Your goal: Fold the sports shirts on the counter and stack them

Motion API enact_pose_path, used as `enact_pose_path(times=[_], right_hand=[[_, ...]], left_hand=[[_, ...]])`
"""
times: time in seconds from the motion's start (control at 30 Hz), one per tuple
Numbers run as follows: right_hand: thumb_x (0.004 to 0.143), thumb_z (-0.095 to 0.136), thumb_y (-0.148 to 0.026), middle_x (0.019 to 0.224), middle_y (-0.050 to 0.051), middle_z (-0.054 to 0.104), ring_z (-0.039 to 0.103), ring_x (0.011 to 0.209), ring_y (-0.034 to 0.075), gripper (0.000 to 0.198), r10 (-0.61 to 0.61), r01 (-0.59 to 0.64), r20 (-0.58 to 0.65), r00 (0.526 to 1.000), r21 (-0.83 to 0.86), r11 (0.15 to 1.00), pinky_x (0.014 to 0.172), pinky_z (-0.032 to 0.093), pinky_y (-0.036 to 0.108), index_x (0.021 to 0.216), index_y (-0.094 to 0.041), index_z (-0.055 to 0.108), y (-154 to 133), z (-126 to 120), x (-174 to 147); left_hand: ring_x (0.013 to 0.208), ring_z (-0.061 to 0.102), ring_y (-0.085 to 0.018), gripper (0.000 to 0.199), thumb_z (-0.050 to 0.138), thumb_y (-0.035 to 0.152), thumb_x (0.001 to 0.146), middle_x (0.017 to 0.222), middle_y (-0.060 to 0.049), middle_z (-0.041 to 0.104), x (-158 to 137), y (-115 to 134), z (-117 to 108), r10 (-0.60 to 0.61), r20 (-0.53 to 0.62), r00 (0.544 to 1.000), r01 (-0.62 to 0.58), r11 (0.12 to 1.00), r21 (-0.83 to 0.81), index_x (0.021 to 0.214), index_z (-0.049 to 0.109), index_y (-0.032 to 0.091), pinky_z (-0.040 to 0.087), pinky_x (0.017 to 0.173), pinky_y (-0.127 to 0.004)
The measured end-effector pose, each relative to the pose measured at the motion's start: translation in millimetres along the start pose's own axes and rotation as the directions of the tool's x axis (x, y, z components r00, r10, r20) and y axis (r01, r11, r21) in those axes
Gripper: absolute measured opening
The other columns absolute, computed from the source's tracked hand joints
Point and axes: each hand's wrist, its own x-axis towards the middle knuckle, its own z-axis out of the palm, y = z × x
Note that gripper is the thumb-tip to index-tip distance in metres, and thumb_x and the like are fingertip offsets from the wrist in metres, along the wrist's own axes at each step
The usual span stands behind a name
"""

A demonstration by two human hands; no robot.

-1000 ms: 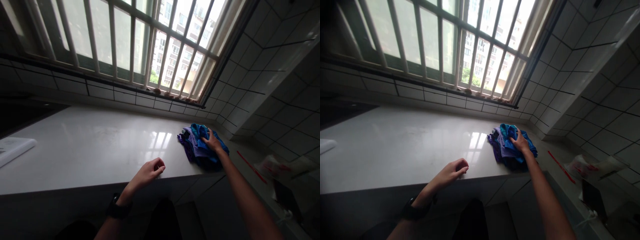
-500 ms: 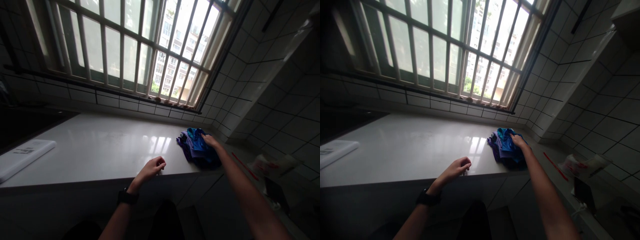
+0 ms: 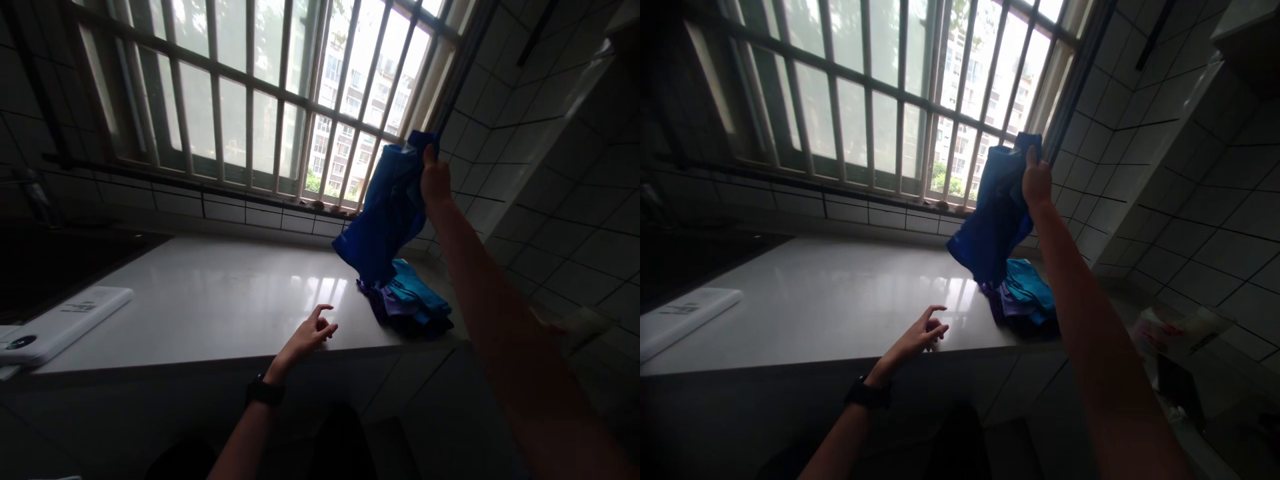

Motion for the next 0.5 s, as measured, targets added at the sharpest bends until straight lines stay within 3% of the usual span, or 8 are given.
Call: enact_pose_path(times=[0.1,0.17,0.23,0.3,0.33,0.4,0.43,0.5], right_hand=[[0.11,0.015,-0.051,0.122,0.013,0.072,0.064,0.123,0.028,0.061,0.045,-0.039,-0.157,0.987,0.038,0.999,0.101,0.051,0.038,0.119,-0.022,0.068,-26.1,18.1,-3.1],[0.111,0.008,-0.048,0.13,0.016,0.07,0.063,0.127,0.027,0.067,0.025,-0.023,-0.03,0.999,0.042,0.999,0.104,0.049,0.037,0.128,-0.015,0.065,-37.5,43.2,-28.1],[0.112,0.005,-0.044,0.143,0.02,0.063,0.058,0.135,0.027,0.067,0.014,-0.007,0.196,0.981,-0.036,0.999,0.11,0.046,0.039,0.142,-0.011,0.055,-40.6,75.2,-67.6],[0.112,0.031,-0.046,0.141,0.018,0.066,0.06,0.135,0.028,0.052,-0.002,0.02,0.349,0.937,-0.048,0.999,0.111,0.046,0.039,0.142,-0.013,0.058,-35.0,108.2,-112.9],[0.108,0.046,-0.047,0.138,0.017,0.068,0.062,0.132,0.03,0.05,0.001,0.03,0.453,0.891,-0.06,0.998,0.11,0.047,0.039,0.144,-0.014,0.058,-29.8,123.1,-134.6],[0.102,0.06,-0.043,0.149,0.02,0.061,0.058,0.138,0.032,0.067,0.084,0.1,0.749,0.657,-0.197,0.975,0.111,0.047,0.039,0.158,-0.012,0.043,-17.9,147.2,-171.1],[0.102,0.062,-0.041,0.153,0.02,0.058,0.057,0.139,0.032,0.069,0.095,0.145,0.803,0.589,-0.221,0.965,0.111,0.047,0.039,0.161,-0.013,0.039,-12.4,156.2,-184.8],[0.103,0.059,-0.036,0.153,0.019,0.057,0.058,0.138,0.032,0.063,0.086,0.212,0.847,0.525,-0.228,0.95,0.109,0.048,0.037,0.16,-0.016,0.042,-4.1,169.3,-203.8]], left_hand=[[0.084,0.065,-0.02,0.072,0.058,0.073,0.086,0.095,-0.004,0.067,-3.3,3.2,-0.8,0.006,0.017,1.0,-0.006,0.999,0.031,0.138,0.053,0.023,0.051,0.072,-0.03],[0.082,0.063,-0.02,0.062,0.055,0.074,0.086,0.091,-0.004,0.067,-4.5,4.5,-0.1,0.014,0.068,0.998,-0.02,0.996,0.081,0.113,0.066,0.019,0.05,0.072,-0.031],[0.079,0.062,-0.021,0.056,0.055,0.073,0.087,0.083,-0.004,0.066,-5.9,5.9,1.1,0.029,0.088,0.996,-0.042,0.988,0.147,0.089,0.069,0.018,0.048,0.073,-0.033],[0.076,0.06,-0.02,0.052,0.057,0.07,0.087,0.077,-0.003,0.065,-8.2,7.9,2.1,0.056,0.073,0.996,-0.07,0.975,0.213,0.08,0.068,0.019,0.047,0.073,-0.034],[0.075,0.06,-0.02,0.05,0.058,0.068,0.088,0.076,-0.003,0.065,-9.6,9.0,2.4,0.072,0.064,0.995,-0.085,0.968,0.237,0.08,0.068,0.02,0.046,0.073,-0.034],[0.076,0.061,-0.021,0.048,0.06,0.068,0.089,0.08,-0.003,0.068,-12.6,10.9,2.8,0.105,0.069,0.992,-0.119,0.961,0.25,0.082,0.069,0.021,0.045,0.071,-0.035],[0.076,0.061,-0.021,0.048,0.059,0.068,0.09,0.082,-0.004,0.07,-13.9,11.4,3.0,0.12,0.072,0.99,-0.133,0.961,0.241,0.082,0.069,0.022,0.045,0.07,-0.035],[0.076,0.062,-0.022,0.047,0.057,0.067,0.093,0.084,-0.005,0.071,-15.8,11.4,3.6,0.149,0.072,0.986,-0.161,0.964,0.212,0.082,0.068,0.022,0.045,0.069,-0.036]])
